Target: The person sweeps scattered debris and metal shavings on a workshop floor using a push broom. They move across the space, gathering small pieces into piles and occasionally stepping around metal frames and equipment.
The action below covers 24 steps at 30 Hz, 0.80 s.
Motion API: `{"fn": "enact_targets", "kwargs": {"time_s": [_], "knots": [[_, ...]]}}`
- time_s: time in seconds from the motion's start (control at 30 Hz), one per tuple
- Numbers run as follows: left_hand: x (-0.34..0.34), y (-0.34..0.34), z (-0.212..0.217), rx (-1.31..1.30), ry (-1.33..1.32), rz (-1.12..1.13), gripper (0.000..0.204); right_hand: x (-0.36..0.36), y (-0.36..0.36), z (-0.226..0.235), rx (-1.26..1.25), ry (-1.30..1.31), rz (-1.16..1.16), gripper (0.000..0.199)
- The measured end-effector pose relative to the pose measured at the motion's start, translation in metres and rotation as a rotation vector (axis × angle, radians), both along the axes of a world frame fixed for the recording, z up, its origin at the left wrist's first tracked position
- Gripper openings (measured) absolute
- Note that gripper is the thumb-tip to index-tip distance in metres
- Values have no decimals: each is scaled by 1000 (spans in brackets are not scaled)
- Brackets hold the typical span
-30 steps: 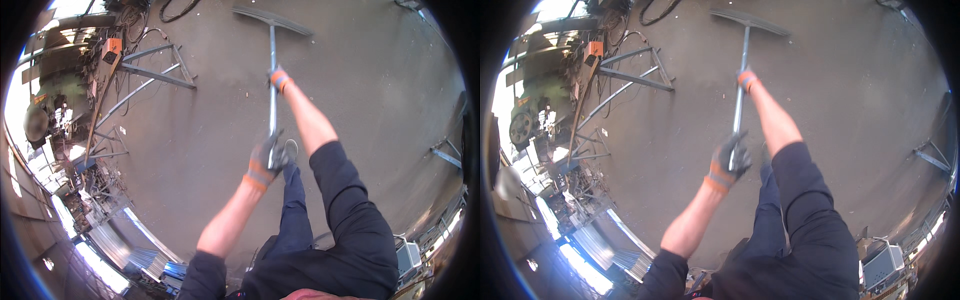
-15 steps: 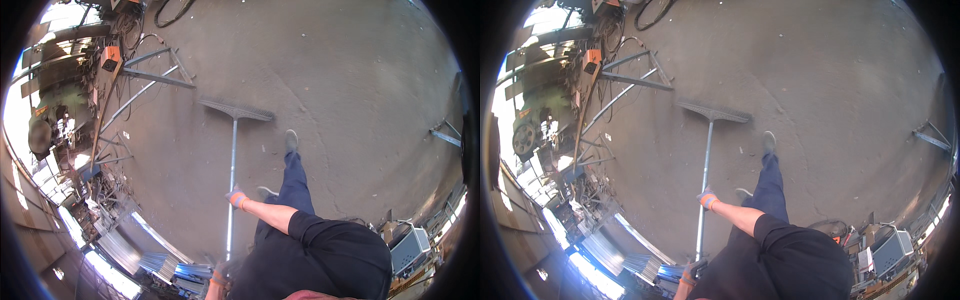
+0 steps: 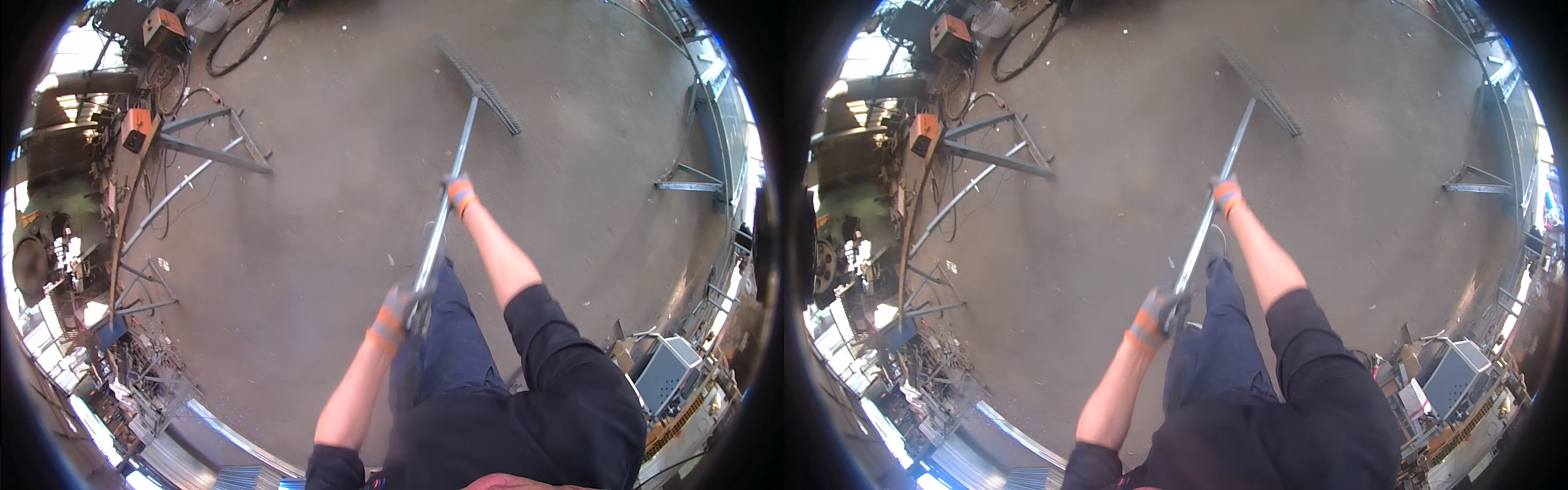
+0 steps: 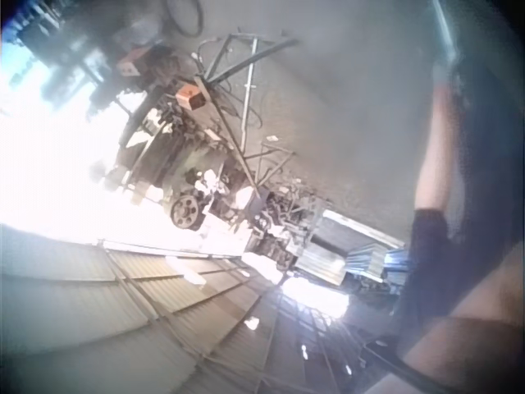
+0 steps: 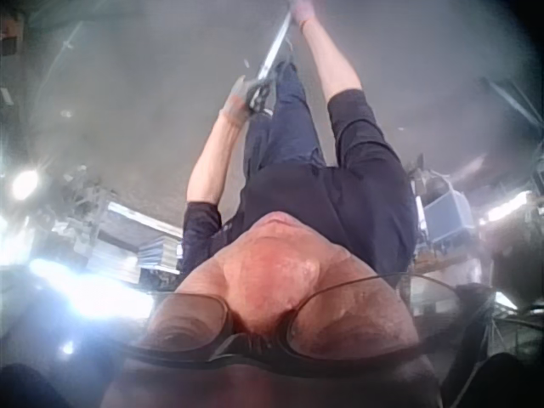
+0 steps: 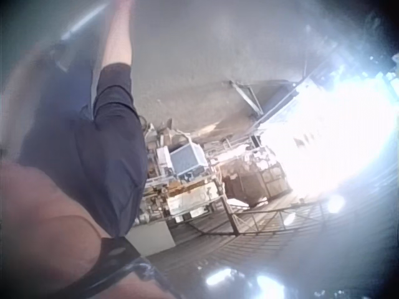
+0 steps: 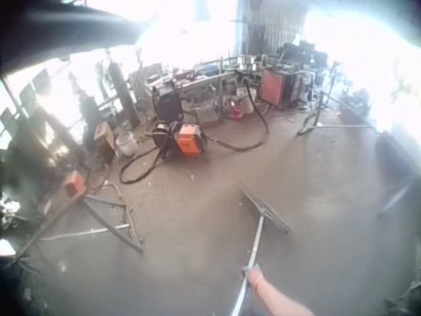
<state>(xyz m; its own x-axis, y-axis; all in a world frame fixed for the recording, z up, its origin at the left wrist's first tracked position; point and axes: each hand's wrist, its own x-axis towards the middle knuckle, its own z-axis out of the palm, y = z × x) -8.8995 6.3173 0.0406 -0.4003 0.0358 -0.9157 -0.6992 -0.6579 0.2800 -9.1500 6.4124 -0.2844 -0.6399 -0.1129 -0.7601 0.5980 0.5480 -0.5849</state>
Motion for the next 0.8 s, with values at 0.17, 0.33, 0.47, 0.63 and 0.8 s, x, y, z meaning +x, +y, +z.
{"fn": "enact_targets", "kwargs": {"time_s": [0.17,0.33,0.47,0.63,0.8], "knots": [[31,11,-3,290,-95,274,14,37,-15,-24,375,256,1018,16],[243,23,18,273,-169,447,14,274,-52,20,389,635,1770,20],[427,22,55,208,-253,503,17,468,-84,73,213,516,1786,21],[566,52,126,144,-293,696,19,647,-97,126,-28,517,2042,22],[619,66,185,-68,-291,499,29,717,-91,177,-47,463,2018,39]]}}
